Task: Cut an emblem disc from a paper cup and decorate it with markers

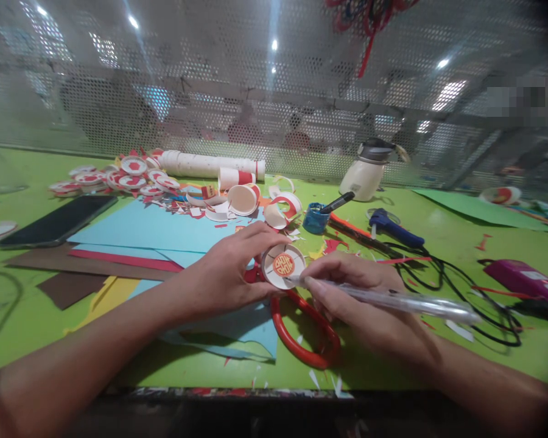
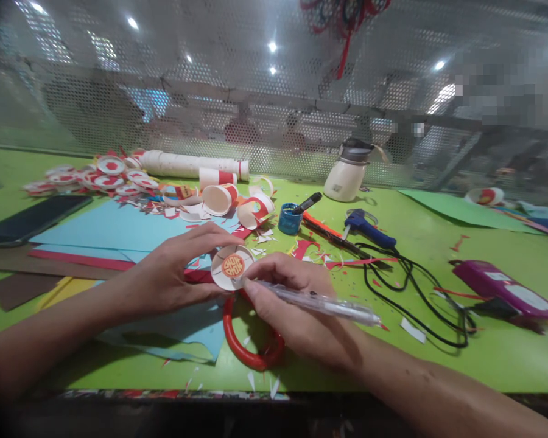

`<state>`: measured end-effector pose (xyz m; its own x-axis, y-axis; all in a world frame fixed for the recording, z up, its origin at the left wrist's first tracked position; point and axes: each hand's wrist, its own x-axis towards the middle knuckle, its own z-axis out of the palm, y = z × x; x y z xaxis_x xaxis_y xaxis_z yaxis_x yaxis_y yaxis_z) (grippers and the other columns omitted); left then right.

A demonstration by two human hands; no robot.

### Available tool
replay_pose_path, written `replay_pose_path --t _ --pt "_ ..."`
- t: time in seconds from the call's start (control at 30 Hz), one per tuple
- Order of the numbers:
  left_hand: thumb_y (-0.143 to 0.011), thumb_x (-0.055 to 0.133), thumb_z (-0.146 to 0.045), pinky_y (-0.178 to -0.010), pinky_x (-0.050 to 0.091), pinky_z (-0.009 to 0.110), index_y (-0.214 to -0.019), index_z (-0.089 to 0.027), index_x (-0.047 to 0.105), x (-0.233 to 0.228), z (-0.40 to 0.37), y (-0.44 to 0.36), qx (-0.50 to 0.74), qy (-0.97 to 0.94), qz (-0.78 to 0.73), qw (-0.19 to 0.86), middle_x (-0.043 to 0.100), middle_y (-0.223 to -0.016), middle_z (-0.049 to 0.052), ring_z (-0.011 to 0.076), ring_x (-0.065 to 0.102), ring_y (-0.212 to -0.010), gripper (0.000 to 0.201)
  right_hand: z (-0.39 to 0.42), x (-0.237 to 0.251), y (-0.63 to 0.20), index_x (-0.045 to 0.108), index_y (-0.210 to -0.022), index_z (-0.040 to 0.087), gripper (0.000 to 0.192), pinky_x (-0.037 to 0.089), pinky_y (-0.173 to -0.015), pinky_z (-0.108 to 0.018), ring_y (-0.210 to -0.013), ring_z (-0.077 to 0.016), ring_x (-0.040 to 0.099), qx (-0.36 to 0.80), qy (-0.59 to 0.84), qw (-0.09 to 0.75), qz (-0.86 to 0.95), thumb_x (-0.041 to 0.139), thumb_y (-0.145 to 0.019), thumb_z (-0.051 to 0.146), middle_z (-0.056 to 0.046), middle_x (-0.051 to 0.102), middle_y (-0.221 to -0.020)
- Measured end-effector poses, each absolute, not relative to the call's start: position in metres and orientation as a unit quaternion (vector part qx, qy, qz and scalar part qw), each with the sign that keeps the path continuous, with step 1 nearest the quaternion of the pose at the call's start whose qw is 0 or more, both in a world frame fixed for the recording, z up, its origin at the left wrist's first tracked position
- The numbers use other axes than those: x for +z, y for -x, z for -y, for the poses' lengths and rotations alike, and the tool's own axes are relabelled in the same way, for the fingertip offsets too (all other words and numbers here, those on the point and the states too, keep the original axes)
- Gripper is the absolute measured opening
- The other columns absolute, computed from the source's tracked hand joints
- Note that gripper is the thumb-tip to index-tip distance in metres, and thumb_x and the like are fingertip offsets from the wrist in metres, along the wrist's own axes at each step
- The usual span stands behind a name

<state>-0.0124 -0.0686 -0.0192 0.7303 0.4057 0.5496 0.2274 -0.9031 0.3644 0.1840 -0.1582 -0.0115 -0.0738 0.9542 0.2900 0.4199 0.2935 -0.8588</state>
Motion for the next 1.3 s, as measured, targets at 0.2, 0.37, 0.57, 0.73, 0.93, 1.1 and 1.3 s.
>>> replay_pose_path --t 0.2,0.37,0.57,0.73,0.93,1.1,1.3 --pt "-0.079 0.072 -0.026 -0.090 0.049 0.030 -0.119 -0.013 0.056 -0.0185 0.0694 0.0132 0.322 -0.919 -0.177 0.140 0.061 -0.114 0.010 0.0198 0.057 -0.107 0.045 0.1582 -0.0127 -0.1845 0.069 -0.081 0.019 0.007 0.043 -0.048 -0.018 -0.054 -0.0080 0.056 0.308 0.510 0.451 0.665 0.062 -0.081 0.021 0.001 0.067 -0.068" --pt "-0.078 0.072 -0.026 -0.090 0.049 0.031 -0.119 -0.014 0.056 -0.0176 0.0699 0.0121 0.326 -0.918 -0.177 0.140 0.061 -0.112 0.010 0.0201 0.058 -0.106 0.045 0.1576 -0.0124 -0.1842 0.068 -0.082 0.020 0.007 0.042 -0.046 -0.017 -0.052 -0.0076 0.054 0.314 0.518 0.449 0.657 0.062 -0.081 0.023 0.001 0.066 -0.067" --pt "-0.078 0.072 -0.026 -0.088 0.051 0.033 -0.118 -0.016 0.056 -0.0179 0.0695 0.0121 0.322 -0.919 -0.179 0.141 0.062 -0.110 0.010 0.0209 0.058 -0.105 0.044 0.1576 -0.0107 -0.1820 0.068 -0.076 0.019 0.007 0.040 -0.043 -0.019 -0.049 -0.0083 0.052 0.298 0.519 0.463 0.654 0.063 -0.078 0.024 0.001 0.065 -0.062" --pt "-0.079 0.071 -0.028 -0.088 0.051 0.032 -0.117 -0.015 0.057 -0.0176 0.0698 0.0123 0.326 -0.918 -0.175 0.142 0.063 -0.108 0.010 0.0208 0.058 -0.103 0.043 0.1585 -0.0097 -0.1812 0.068 -0.076 0.019 0.007 0.041 -0.044 -0.019 -0.049 -0.0085 0.054 0.296 0.519 0.461 0.656 0.062 -0.078 0.024 0.001 0.066 -0.062" --pt "-0.078 0.072 -0.025 -0.088 0.050 0.031 -0.118 -0.013 0.057 -0.0173 0.0697 0.0120 0.328 -0.918 -0.176 0.140 0.062 -0.111 0.011 0.0203 0.059 -0.104 0.044 0.1601 -0.0124 -0.1833 0.069 -0.078 0.022 0.009 0.047 -0.052 -0.020 -0.058 -0.0111 0.061 0.267 0.533 0.439 0.672 0.061 -0.081 0.025 0.000 0.070 -0.069" --pt "-0.079 0.071 -0.027 -0.089 0.050 0.032 -0.118 -0.016 0.058 -0.0175 0.0702 0.0121 0.331 -0.916 -0.179 0.141 0.063 -0.112 0.010 0.0207 0.059 -0.105 0.043 0.1607 -0.0109 -0.1820 0.070 -0.078 0.021 0.011 0.049 -0.052 -0.022 -0.058 -0.0128 0.063 0.244 0.544 0.431 0.677 0.060 -0.080 0.025 -0.001 0.071 -0.069" --pt "-0.077 0.074 -0.028 -0.087 0.051 0.031 -0.116 -0.015 0.061 -0.0190 0.0696 0.0125 0.342 -0.911 -0.179 0.145 0.065 -0.110 0.010 0.0206 0.061 -0.103 0.043 0.1608 -0.0098 -0.1802 0.070 -0.076 0.021 0.011 0.048 -0.053 -0.021 -0.058 -0.0119 0.063 0.225 0.543 0.432 0.684 0.059 -0.079 0.020 0.000 0.071 -0.068"
